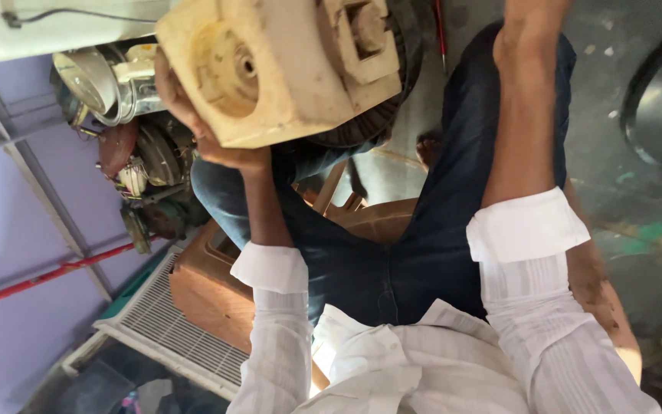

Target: The person cleans the exterior of a white plastic appliance casing using a red brush and a screwdriver. They scrub the vents and surface, then flip the casing to clean the underside and motor housing area.

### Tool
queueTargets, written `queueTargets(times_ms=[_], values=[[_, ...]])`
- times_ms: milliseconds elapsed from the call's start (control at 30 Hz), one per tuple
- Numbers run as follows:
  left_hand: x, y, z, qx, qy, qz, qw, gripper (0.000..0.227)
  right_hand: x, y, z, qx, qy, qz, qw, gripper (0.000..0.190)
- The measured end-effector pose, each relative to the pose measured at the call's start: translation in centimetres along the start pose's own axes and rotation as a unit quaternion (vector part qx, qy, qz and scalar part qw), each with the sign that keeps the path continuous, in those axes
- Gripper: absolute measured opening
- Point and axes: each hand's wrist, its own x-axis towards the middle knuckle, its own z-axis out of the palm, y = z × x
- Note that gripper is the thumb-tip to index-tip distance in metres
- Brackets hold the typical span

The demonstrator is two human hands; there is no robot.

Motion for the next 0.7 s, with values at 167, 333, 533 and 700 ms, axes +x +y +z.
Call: queueTargets(times_ms=[167, 333, 533, 700], values=[[-0.6, 0.3, 0.4, 0.043, 0.010, -0.029, 0.999, 0.077, 0.7, -2.0, -0.5, 0.042, -0.007, -0.009, 0.999, 0.025], [-1.2, -0.1, -0.3, 0.036, 0.009, -0.046, 0.998, 0.073, 0.5, -4.5, -0.7, 0.080, -0.014, -0.028, 0.996, 0.025], [-2.0, -2.9, -1.7, -0.002, -0.015, -0.023, 1.000, 0.065, -0.7, -7.3, -0.2, 0.119, -0.016, -0.061, 0.991, 0.025], [-3.1, -5.1, -2.5, 0.012, 0.010, -0.072, 0.997, 0.064, -1.5, -7.6, 0.4, 0.146, -0.015, -0.082, 0.986, 0.025]])
